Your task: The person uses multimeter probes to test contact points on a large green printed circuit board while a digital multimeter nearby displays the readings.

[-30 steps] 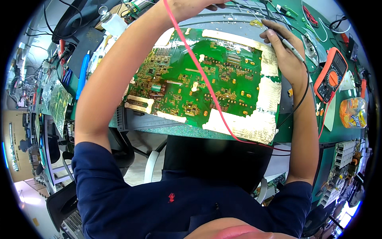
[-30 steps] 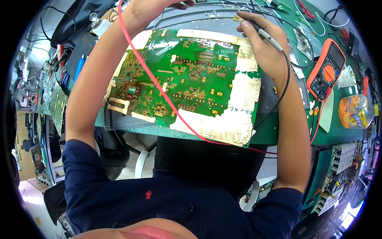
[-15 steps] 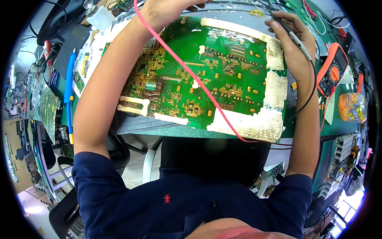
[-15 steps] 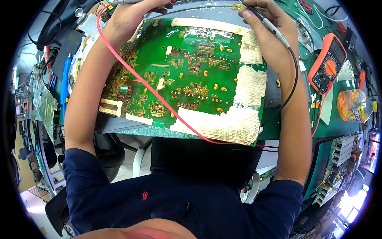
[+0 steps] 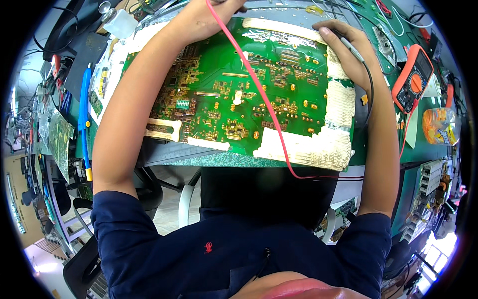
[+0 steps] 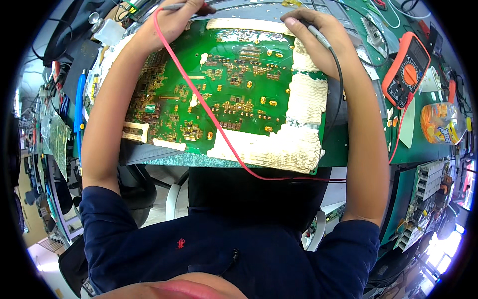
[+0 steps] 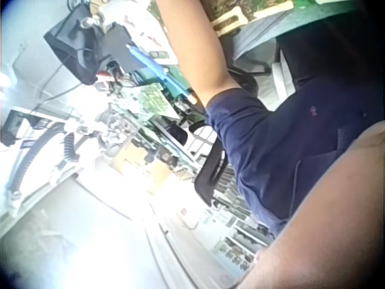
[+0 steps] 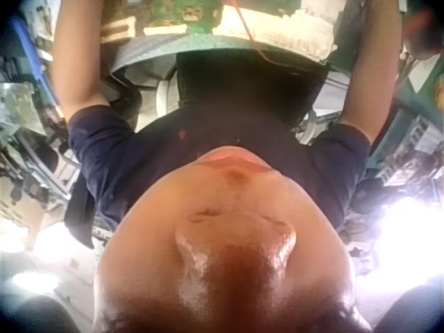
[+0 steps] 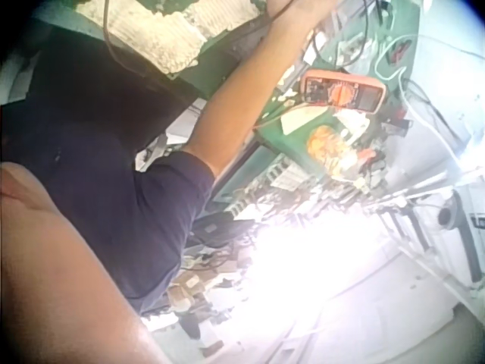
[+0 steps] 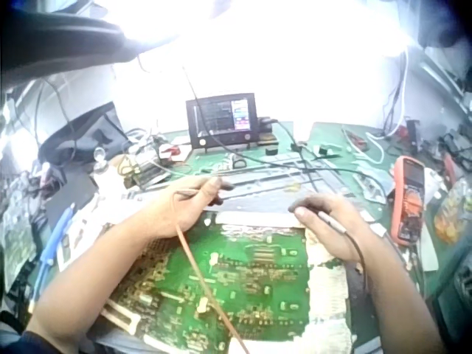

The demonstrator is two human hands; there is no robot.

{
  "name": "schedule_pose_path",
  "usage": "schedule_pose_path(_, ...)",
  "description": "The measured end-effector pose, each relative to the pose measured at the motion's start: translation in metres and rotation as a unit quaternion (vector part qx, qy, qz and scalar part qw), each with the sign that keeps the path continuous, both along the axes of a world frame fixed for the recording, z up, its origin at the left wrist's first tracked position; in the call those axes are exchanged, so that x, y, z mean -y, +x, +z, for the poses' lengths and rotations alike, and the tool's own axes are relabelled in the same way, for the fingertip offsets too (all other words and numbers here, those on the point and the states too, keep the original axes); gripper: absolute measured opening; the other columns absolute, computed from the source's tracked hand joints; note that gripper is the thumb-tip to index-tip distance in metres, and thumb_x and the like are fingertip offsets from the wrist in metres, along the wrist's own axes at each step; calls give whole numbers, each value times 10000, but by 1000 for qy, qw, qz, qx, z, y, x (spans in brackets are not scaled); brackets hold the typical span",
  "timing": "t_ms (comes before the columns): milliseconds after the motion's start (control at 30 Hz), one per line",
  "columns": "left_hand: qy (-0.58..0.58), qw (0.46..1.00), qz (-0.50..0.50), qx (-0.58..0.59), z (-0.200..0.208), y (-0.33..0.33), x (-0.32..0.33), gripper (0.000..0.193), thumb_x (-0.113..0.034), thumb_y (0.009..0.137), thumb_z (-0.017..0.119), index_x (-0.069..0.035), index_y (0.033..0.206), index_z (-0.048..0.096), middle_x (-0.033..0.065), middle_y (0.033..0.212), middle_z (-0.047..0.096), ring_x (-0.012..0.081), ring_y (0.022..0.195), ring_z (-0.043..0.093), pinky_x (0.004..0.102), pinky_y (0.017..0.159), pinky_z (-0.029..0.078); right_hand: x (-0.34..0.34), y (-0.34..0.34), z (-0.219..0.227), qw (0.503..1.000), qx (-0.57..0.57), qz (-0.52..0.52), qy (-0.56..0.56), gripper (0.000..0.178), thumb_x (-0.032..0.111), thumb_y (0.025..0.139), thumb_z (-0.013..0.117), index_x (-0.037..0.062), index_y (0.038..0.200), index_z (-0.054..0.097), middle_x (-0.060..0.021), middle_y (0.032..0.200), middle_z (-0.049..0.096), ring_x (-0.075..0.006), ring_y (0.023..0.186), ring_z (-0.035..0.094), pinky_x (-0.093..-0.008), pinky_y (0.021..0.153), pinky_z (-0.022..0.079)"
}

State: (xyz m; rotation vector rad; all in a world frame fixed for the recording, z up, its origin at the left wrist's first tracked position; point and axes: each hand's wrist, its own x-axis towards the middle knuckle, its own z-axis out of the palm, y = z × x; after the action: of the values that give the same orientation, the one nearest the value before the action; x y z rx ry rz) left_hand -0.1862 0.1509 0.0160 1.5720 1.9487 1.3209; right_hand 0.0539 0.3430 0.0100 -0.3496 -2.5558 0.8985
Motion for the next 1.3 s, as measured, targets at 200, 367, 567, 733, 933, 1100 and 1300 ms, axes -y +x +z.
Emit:
schedule_pose_path(200,-99,974,-62,-196,1,3,2,445,-378,1033,551,20,1181,685,168,1108,718,268,1076,659,353,971,485,0,-1,-1,1000,-5,20,18,349,355,1023,573,66,1159,713,-92,1079,717,-173,1022,642,-300,932,473)
schedule_pose_path(367,-99,969,-51,-219,4,11,-2,433,-358,1026,566,33,1169,681,187,1107,714,284,1056,671,350,943,497,-7,0,-7,998,-35,24,52,332,339,1024,574,71,1161,715,-89,1056,719,-170,1018,640,-304,928,474)
schedule_pose_path(567,-88,967,-12,-240,-3,11,-1,454,-376,1020,574,44,1154,683,196,1062,721,285,1020,681,359,916,509,-16,6,6,998,-32,-43,-14,359,304,1034,543,11,1184,685,-121,1007,721,-181,886,681,-298,829,520)
schedule_pose_path(733,-99,971,-18,-219,6,13,0,489,-404,1006,590,59,1126,688,198,1040,728,284,1000,688,358,910,511,-33,5,-8,997,-61,-55,12,382,316,1032,541,-15,1161,681,-131,1005,721,-194,877,688,-312,825,528)
schedule_pose_path(933,-111,971,21,-210,10,17,1,509,-432,983,620,48,1131,700,201,1044,735,282,1026,694,357,937,503,-47,1,-17,997,-47,-54,1,450,390,1039,522,-6,1181,683,-115,1086,722,-195,949,696,-312,882,526)
schedule_pose_path(1100,-61,968,59,-238,1,13,8,472,-445,969,623,-1,1091,729,194,1007,740,335,1000,703,391,908,520,-37,-2,-12,990,-105,-95,11,398,285,1010,585,-86,1132,663,-162,910,713,-217,806,685,-329,757,533)
schedule_pose_path(1300,-70,972,5,-226,-6,8,1,469,-433,991,597,6,1109,716,201,994,735,325,947,714,381,863,525,-40,5,1,954,-42,-91,-283,402,339,1044,553,-13,1224,625,-66,804,645,-97,657,568,-257,566,456)
